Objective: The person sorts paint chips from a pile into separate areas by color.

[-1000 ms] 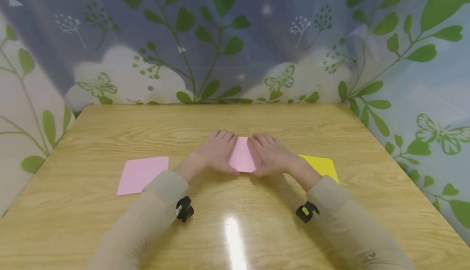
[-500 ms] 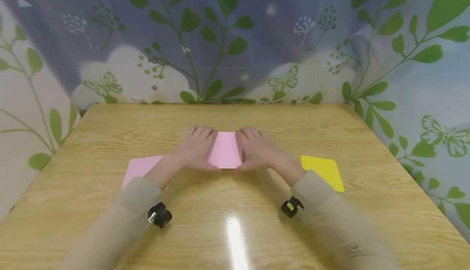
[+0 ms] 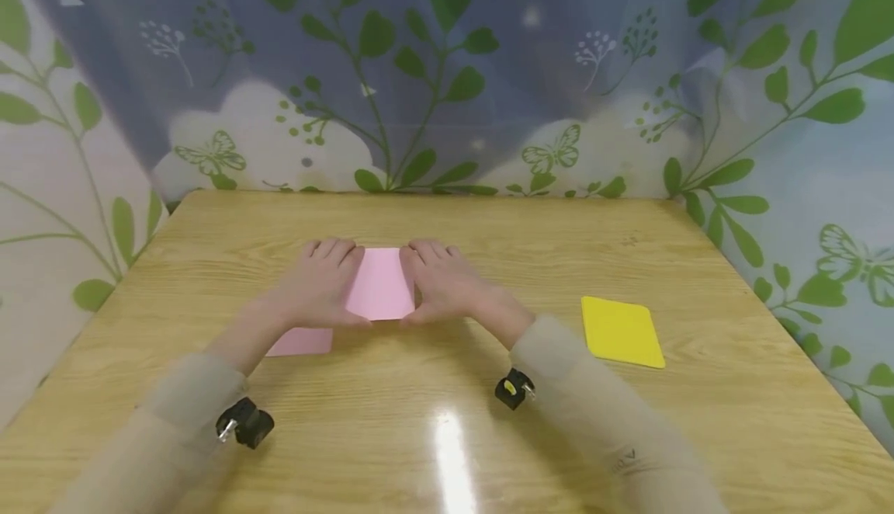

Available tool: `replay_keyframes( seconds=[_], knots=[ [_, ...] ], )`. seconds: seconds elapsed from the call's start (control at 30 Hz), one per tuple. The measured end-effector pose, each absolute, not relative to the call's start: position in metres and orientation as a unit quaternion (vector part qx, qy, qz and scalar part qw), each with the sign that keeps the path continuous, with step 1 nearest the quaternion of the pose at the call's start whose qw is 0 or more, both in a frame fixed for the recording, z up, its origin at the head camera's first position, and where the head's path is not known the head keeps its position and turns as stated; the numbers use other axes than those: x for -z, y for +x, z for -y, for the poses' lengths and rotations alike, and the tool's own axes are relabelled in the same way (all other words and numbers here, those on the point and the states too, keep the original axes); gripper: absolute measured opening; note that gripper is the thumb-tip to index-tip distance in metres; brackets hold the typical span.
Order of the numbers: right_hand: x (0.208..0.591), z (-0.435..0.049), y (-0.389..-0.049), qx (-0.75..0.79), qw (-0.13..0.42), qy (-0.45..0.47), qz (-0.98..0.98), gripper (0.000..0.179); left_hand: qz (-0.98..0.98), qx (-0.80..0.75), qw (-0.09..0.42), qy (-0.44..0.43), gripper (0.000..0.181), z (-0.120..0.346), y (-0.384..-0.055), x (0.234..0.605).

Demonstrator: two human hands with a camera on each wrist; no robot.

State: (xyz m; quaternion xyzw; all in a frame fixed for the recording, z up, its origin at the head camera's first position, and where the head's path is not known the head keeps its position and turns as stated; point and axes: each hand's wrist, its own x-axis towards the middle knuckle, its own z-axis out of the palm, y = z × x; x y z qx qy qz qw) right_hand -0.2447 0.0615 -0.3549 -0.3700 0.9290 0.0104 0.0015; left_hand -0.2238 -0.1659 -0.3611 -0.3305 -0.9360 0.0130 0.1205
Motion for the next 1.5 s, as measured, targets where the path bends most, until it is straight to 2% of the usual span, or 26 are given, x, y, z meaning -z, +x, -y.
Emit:
replay_keyframes(
  seconds=[0.13,0.47,0.8,1.1,1.33,1.5],
  knots=[
    [0.352,-0.045,-0.241,-0.025,0.008,-0.381,-0.924,0.106,0.936,-0.016,0.122,-0.331,0.105,0.184,-0.219,0.36],
    [0.361,0.006,-0.23,-0.023,0.009,-0.389,-0.921,0.101,0.957,-0.001,0.036,-0.287,0.106,0.226,-0.205,0.364],
    [0.376,0.044,-0.225,-0.045,0.049,-0.38,-0.923,0.098,0.962,0.005,0.001,-0.272,0.104,0.253,-0.2,0.374],
    [0.382,0.061,-0.223,-0.049,0.076,-0.358,-0.929,0.097,0.97,0.039,-0.069,-0.231,0.095,0.261,-0.199,0.377],
    [0.386,0.064,-0.222,-0.047,0.094,-0.352,-0.93,0.092,0.968,0.046,-0.087,-0.229,0.091,0.262,-0.197,0.379],
    [0.388,0.065,-0.222,-0.046,0.095,-0.349,-0.931,0.096,0.968,0.05,-0.098,-0.227,0.091,0.263,-0.199,0.38]
  ],
)
